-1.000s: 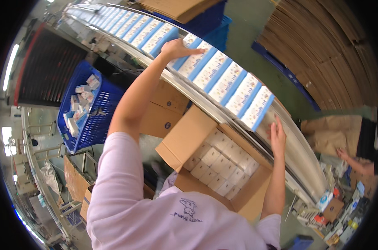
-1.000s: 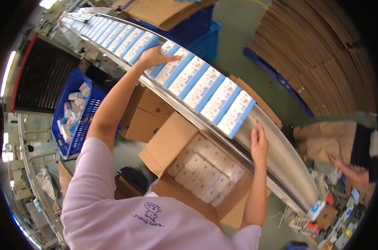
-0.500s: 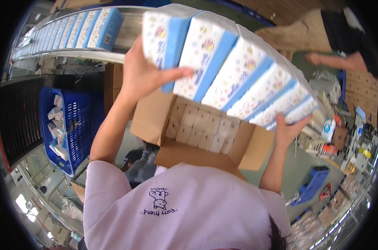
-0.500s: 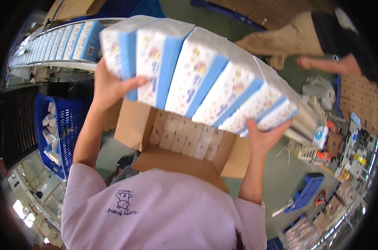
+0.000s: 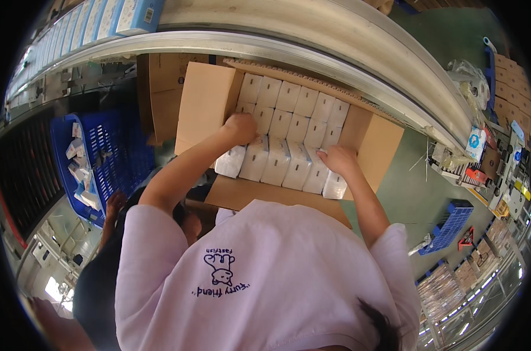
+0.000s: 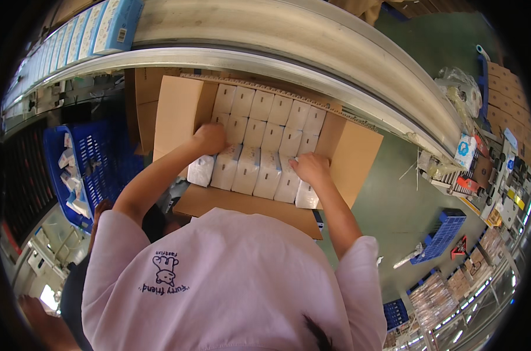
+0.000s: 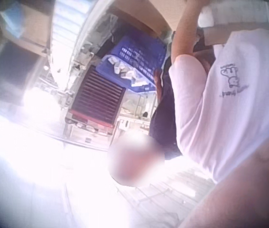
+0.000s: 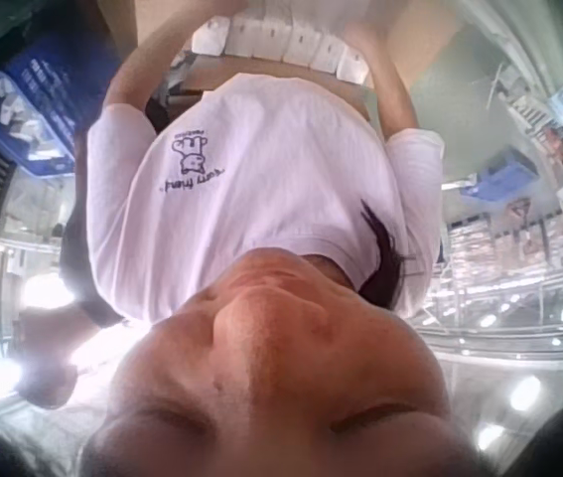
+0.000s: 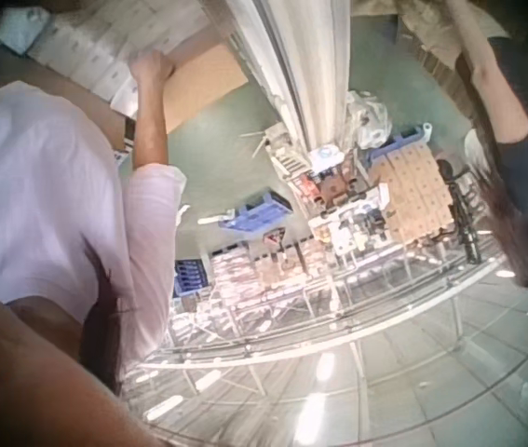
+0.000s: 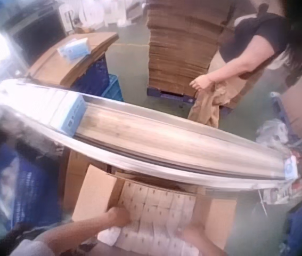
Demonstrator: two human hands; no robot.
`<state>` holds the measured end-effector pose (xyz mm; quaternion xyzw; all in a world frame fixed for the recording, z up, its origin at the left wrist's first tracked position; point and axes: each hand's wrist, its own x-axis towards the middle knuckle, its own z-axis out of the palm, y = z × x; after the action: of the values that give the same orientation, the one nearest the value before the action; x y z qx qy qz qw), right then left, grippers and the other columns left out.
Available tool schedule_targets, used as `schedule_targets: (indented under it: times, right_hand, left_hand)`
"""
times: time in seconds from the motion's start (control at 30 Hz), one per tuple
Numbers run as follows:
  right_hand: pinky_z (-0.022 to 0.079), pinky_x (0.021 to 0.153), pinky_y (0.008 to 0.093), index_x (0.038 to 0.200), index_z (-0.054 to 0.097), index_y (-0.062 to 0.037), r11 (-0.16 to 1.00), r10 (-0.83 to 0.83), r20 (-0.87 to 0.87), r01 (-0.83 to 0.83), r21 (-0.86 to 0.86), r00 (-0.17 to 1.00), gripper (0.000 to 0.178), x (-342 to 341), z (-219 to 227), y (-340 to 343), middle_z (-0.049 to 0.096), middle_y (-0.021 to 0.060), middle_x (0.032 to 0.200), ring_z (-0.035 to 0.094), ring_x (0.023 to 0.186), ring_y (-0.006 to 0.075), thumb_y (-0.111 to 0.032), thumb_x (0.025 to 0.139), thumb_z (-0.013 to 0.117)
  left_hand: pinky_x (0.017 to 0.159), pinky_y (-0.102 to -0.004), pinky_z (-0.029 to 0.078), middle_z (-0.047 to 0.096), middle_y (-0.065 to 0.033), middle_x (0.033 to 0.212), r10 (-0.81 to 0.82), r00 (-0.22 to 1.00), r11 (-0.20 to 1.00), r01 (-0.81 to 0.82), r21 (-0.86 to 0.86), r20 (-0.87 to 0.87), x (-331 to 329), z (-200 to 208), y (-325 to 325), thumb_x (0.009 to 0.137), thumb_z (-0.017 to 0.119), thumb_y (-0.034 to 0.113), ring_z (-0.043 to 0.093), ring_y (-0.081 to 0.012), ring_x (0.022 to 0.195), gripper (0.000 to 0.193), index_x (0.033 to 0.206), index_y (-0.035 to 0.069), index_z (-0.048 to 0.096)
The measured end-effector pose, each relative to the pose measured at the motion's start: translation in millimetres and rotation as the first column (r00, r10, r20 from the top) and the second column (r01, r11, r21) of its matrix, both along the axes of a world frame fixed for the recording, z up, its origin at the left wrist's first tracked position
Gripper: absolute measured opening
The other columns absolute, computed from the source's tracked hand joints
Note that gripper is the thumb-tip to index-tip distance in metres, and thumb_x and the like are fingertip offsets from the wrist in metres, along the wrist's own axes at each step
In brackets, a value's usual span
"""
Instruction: The person packs small white packages from a conveyor belt into a cardboard box. They arrange the packages in rows, close the box flaps, and move the filled box to a stack before repeating the process with a new box.
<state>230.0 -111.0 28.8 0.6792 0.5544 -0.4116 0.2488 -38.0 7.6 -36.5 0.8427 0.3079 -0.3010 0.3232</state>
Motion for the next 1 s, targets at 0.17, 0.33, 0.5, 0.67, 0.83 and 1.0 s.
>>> schedule_targets:
  times: [0.17, 0.33, 0.5, 0.67, 0.83, 1.0]
  right_hand:
    - [0.047, 0.064, 0.0448, 0.102, 0.059, -0.0058, 0.894, 0.109, -0.025, -0.087, 0.440, 0.994, 0.052, -16, 22, -29, 0.062, 0.0182, 0.077, 0.060, 0.069, 0.0342, -0.053, 0.082, 0.050]
    - [0.047, 0.074, 0.0447, 0.129, 0.042, -0.0086, 0.898, 0.139, -0.232, -0.023, 0.440, 0.963, 0.066, -1, 7, -33, 0.060, 0.0177, 0.099, 0.058, 0.089, 0.0345, -0.053, 0.081, 0.050]
    - [0.044, 0.082, 0.0404, 0.113, 0.056, -0.0017, 0.491, 0.431, -0.430, 0.194, 0.850, 0.793, 0.049, 13, 78, 51, 0.059, 0.0165, 0.102, 0.057, 0.091, 0.0328, -0.043, 0.089, 0.042]
    - [0.045, 0.075, 0.0329, 0.107, 0.059, -0.0026, 0.280, 0.097, -0.591, 0.548, 0.788, 0.801, 0.032, 30, 102, 180, 0.062, 0.0147, 0.092, 0.059, 0.083, 0.0264, -0.028, 0.090, 0.049]
    - [0.046, 0.070, 0.0300, 0.110, 0.058, -0.0048, 0.527, -0.011, -0.309, 0.268, 0.806, 0.951, 0.028, 44, 54, 226, 0.062, 0.0144, 0.083, 0.060, 0.074, 0.0232, -0.021, 0.089, 0.051]
    - [0.047, 0.067, 0.0317, 0.112, 0.057, -0.0053, 0.519, 0.007, -0.285, 0.240, 0.820, 0.958, 0.029, 30, 53, 224, 0.063, 0.0160, 0.081, 0.061, 0.070, 0.0201, -0.024, 0.091, 0.049]
  left_hand:
    - [0.062, -0.0410, 0.049, 0.062, -0.0152, 0.080, 0.071, 0.996, 0.984, -0.078, 0.159, 0.050, 1, 64, -19, 0.081, 0.043, 0.063, 0.061, -0.0296, 0.076, 0.065, 0.070, 0.004, 0.067]
    - [0.069, -0.0362, 0.048, 0.058, -0.0113, 0.088, 0.246, 0.827, 0.899, -0.390, 0.201, 0.505, -10, 40, -41, 0.079, 0.055, 0.055, 0.057, -0.0275, 0.085, 0.050, 0.084, 0.005, 0.062]
    - [0.066, -0.0371, 0.046, 0.056, -0.0127, 0.086, 0.277, 0.457, 0.628, -0.752, 0.200, 0.845, -55, 105, 43, 0.080, 0.063, 0.023, 0.056, -0.0309, 0.079, 0.022, 0.089, 0.004, 0.059]
    - [0.078, -0.0393, 0.043, 0.057, -0.0154, 0.099, 0.043, 0.475, 0.036, -0.880, 0.473, 0.879, -153, 170, 200, 0.080, 0.061, 0.013, 0.054, -0.0335, 0.091, 0.016, 0.092, 0.003, 0.057]
    - [0.089, -0.0396, 0.041, 0.052, -0.0219, 0.114, 0.543, 0.568, -0.031, -0.723, 0.690, 0.619, -248, 162, 295, 0.076, 0.060, 0.051, 0.050, -0.0335, 0.106, 0.069, 0.116, -0.004, 0.050]
    - [0.087, -0.0353, 0.044, 0.059, -0.0239, 0.107, 0.846, 0.397, 0.267, -0.893, 0.363, 0.355, -221, 187, 330, 0.056, 0.058, 0.078, 0.059, -0.0300, 0.100, 0.100, 0.106, -0.008, 0.057]
